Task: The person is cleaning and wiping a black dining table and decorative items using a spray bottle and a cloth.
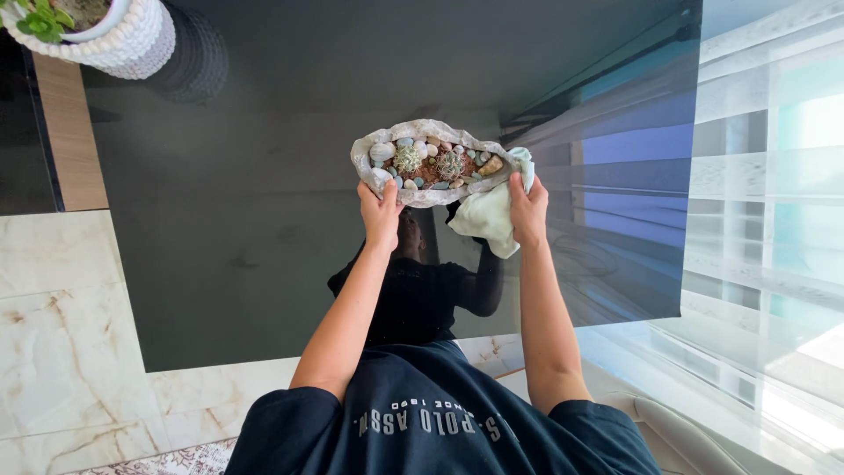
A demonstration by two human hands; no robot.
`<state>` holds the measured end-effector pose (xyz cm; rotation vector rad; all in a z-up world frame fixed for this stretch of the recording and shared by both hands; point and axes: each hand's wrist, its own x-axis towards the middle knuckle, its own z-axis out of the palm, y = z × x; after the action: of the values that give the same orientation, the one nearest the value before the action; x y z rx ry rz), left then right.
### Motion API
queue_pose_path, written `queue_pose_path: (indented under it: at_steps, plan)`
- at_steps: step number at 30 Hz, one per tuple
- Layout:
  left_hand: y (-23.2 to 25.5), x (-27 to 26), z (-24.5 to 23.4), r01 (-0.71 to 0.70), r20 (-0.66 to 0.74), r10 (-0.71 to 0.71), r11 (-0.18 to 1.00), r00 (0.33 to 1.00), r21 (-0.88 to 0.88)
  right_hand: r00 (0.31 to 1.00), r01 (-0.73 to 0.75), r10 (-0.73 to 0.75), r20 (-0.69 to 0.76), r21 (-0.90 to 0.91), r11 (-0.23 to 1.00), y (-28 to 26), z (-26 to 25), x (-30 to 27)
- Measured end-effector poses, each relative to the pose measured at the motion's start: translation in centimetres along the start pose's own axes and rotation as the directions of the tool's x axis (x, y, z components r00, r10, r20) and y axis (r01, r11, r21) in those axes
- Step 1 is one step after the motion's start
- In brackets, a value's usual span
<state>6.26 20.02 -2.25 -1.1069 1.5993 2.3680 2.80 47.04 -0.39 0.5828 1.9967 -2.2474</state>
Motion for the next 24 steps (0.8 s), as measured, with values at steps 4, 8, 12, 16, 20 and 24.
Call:
queue_pose_path:
  at_steps: [4,8,12,16,20,24]
  plan:
    - [-0.1,0.3,-1.6,0.000,0.131,0.004,0.999,0.991,-0.035,0.992,-0.049,0.026,-0.126,-0.178,0.983,-1.2,-1.7,-2.6]
    - [0.4,0.0,-2.5,-0.089,0.166,0.079,0.995,0.983,0.054,0.897,0.142,-0.420,-0.136,-0.812,0.566,-0.1,-2.7,-3.6]
    - [3.3,-1.6,-2.0,-0.107,0.200,0.105,0.994,0.974,0.000,0.908,0.118,-0.411,0.080,-0.991,0.068,5.5,0.4,-4.6]
    - [3.6,-1.0,-2.9,-0.078,0.237,0.063,0.996,0.969,0.053,0.893,0.187,-0.444,0.071,-0.957,0.221,8.7,7.9,-12.7]
    - [2.5,0.6,-4.7,-0.125,0.272,0.090,0.985,0.958,0.117,0.892,0.336,-0.426,0.151,-0.853,0.399,8.7,10.1,-16.7]
    - [6.2,0.1,-4.6,-0.138,0.281,0.100,0.983,0.954,0.118,0.772,0.199,-0.606,-0.191,-0.833,0.515,3.7,4.8,-11.7]
